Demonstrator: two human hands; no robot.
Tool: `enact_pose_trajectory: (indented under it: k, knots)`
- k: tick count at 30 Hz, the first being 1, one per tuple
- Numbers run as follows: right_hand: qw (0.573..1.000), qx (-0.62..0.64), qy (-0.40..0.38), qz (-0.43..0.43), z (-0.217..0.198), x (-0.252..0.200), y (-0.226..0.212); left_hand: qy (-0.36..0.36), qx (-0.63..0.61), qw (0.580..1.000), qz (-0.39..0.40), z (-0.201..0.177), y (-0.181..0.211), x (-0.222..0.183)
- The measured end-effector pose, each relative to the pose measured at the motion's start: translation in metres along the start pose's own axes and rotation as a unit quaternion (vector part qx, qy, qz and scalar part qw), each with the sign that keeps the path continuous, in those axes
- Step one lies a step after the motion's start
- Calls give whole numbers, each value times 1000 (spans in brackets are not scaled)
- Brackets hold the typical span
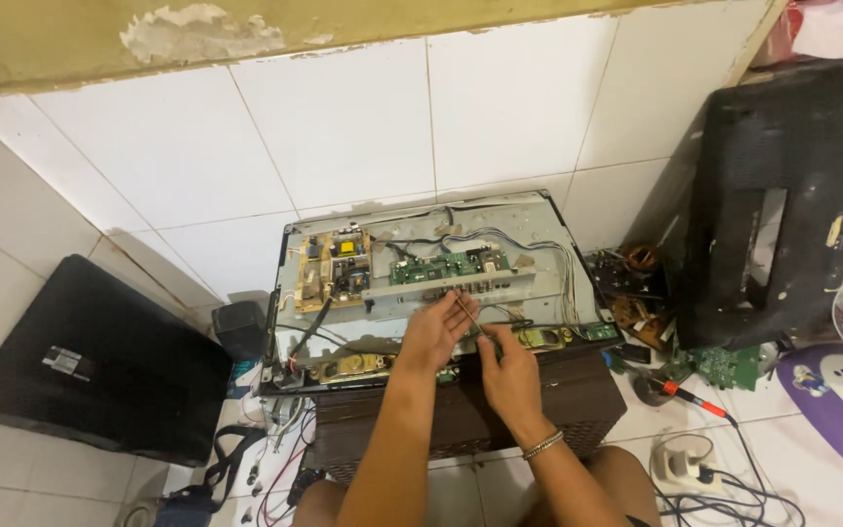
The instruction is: Repairing the internal components of a television by connecting cables and using a screwdriver
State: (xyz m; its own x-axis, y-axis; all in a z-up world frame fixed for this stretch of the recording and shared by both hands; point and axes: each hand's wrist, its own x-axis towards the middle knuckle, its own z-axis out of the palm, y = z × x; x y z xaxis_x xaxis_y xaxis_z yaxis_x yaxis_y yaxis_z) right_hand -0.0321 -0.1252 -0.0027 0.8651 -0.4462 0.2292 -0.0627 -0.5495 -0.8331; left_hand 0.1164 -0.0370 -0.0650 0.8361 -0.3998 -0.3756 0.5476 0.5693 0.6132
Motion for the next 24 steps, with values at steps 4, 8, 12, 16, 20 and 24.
enact_pose_trajectory:
  k: [4, 8, 12, 16, 20, 24]
  knots:
    - [1000, -7, 6, -6, 5, 4, 12, -5, 10, 1000, 5, 9, 7, -14]
    - [1000, 5, 4, 4, 1, -1, 12, -5, 31, 1000, 1, 10, 5, -17]
    - [999, 33, -2, 15, -1, -2, 8, -4, 31, 999, 4, 2, 1, -11]
    - [998, 51, -2, 44, 0, -5, 26, -9, 78, 997, 18, 23, 7, -40]
    - [999, -7, -40, -10, 4, -3, 42, 22, 191, 981, 19, 39, 16, -54]
    - [996, 62, -51, 45, 6, -2, 36, 20, 215, 976, 24, 50, 22, -61]
